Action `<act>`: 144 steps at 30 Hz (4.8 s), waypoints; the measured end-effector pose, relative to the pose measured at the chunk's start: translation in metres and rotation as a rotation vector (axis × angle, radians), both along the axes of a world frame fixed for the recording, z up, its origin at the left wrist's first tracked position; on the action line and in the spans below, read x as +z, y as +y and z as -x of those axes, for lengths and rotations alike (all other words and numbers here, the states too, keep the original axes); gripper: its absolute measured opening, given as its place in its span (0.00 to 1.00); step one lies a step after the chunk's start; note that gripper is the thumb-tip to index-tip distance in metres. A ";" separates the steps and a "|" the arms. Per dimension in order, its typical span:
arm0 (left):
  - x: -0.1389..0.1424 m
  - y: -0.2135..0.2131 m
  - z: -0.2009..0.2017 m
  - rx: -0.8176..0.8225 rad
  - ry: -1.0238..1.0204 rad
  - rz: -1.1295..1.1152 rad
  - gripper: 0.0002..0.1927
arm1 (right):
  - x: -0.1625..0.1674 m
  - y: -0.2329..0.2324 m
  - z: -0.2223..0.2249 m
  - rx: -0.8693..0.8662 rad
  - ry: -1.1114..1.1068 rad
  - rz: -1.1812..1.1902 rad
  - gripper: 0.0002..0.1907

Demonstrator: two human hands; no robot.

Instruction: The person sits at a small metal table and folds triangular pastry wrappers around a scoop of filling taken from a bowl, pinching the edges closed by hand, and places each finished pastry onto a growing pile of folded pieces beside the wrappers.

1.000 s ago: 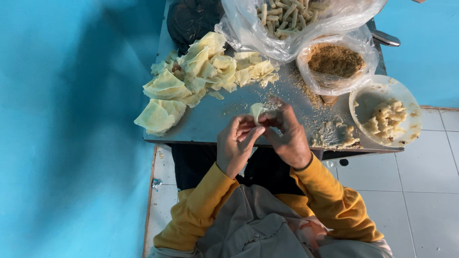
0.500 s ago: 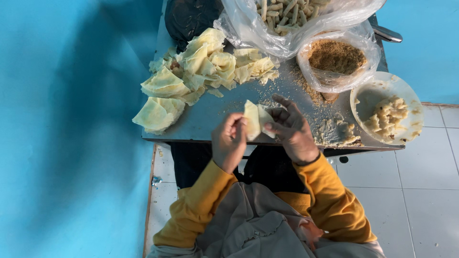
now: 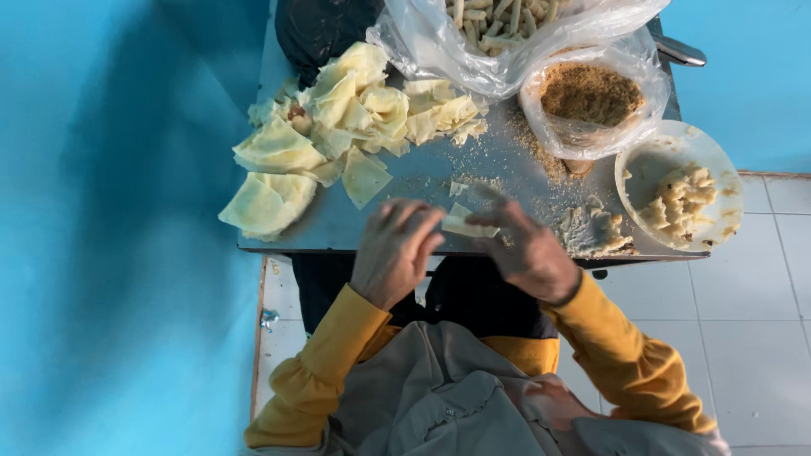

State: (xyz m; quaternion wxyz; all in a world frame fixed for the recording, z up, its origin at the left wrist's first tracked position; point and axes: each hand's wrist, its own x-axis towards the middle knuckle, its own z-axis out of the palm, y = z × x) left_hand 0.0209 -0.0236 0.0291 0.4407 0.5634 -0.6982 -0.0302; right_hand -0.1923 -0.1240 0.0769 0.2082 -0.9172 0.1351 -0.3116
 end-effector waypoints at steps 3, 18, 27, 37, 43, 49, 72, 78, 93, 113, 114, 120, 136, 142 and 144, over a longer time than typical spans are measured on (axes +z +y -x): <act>-0.003 0.004 0.009 -0.070 -0.132 -0.019 0.17 | 0.006 0.011 0.041 -0.318 0.015 -0.179 0.19; -0.009 0.009 0.000 -0.123 -0.182 0.075 0.06 | -0.028 0.051 0.124 -1.076 0.453 0.256 0.34; -0.023 0.009 -0.009 -0.185 -0.288 0.221 0.06 | -0.020 0.040 0.113 -0.968 0.271 0.004 0.28; -0.038 0.006 -0.014 -0.171 -0.340 0.296 0.08 | -0.005 0.014 0.005 -0.331 0.385 0.204 0.32; -0.035 0.007 -0.014 -0.185 -0.300 0.277 0.11 | -0.004 0.015 -0.012 -0.231 0.636 0.649 0.33; -0.028 0.007 -0.014 -0.196 -0.283 0.278 0.10 | 0.004 0.004 -0.013 -0.122 0.842 1.032 0.26; -0.033 0.007 -0.015 -0.221 -0.220 0.219 0.12 | 0.028 -0.047 0.026 -0.357 0.193 0.348 0.26; -0.031 0.008 -0.015 -0.217 -0.205 0.190 0.11 | 0.020 -0.152 0.029 -0.493 0.191 0.158 0.14; -0.027 0.005 -0.008 -0.196 -0.101 0.190 0.09 | 0.028 -0.159 0.028 -0.334 0.113 -0.184 0.12; -0.023 0.006 0.003 -0.092 -0.050 0.184 0.09 | -0.016 0.001 0.025 -0.015 0.191 0.242 0.21; -0.023 0.007 0.003 -0.081 -0.048 0.183 0.09 | -0.019 0.001 0.026 -0.016 0.186 0.292 0.22; -0.019 0.013 0.010 0.119 -0.255 0.259 0.07 | -0.030 -0.003 0.028 -0.017 0.280 0.451 0.26; -0.030 0.018 0.026 0.087 -0.304 0.220 0.16 | -0.025 0.012 0.013 -0.046 0.131 0.091 0.21; -0.030 0.009 0.025 0.044 -0.264 0.200 0.13 | -0.016 0.012 0.005 -0.100 0.224 0.064 0.28; -0.026 0.004 0.026 0.031 -0.225 0.115 0.13 | -0.013 0.005 -0.005 -0.125 0.187 0.035 0.26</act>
